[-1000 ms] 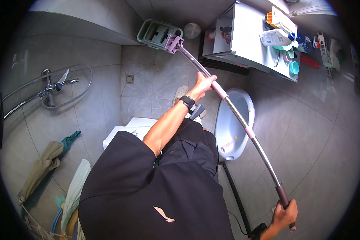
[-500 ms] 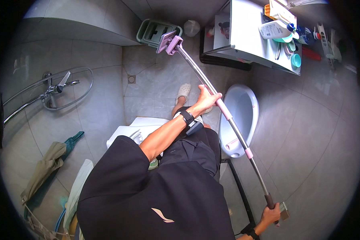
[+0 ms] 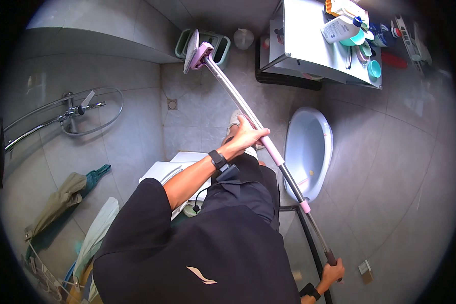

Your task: Mopping the floor in a bathroom.

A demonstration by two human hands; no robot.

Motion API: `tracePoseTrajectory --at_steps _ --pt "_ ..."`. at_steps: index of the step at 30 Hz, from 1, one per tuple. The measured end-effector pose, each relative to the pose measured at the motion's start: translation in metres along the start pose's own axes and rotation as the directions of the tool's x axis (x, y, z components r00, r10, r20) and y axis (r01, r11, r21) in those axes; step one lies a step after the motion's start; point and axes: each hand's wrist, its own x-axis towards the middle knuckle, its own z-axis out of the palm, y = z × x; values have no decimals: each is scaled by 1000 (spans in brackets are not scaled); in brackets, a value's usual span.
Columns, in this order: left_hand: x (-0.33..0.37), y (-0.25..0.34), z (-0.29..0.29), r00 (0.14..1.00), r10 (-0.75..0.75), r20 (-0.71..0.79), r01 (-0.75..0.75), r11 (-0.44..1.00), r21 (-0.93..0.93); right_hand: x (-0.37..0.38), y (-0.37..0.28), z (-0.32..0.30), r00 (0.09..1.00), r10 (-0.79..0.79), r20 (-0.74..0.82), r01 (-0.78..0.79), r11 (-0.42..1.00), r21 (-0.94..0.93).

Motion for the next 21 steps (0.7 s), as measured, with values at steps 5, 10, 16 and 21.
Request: tracePoseTrajectory --at_steps 5,10,16,21 --pt "15 -18 -9 999 -25 -36 27 999 45 1 -3 18 999 -20 -30 20 1000 -7" --pt "18 -24 -2 999 -51 4 51 996 75 -10 6 23 996 -42 -80 42 999 -6" --pt "25 -32 3 998 -64 29 60 991 116 -13 -1 -2 1000 -4 -19 3 1000 -26" --pt "43 -31 -5 998 -61 -12 62 990 126 -2 -17 -30 998 -28 -50 22 992 -122"
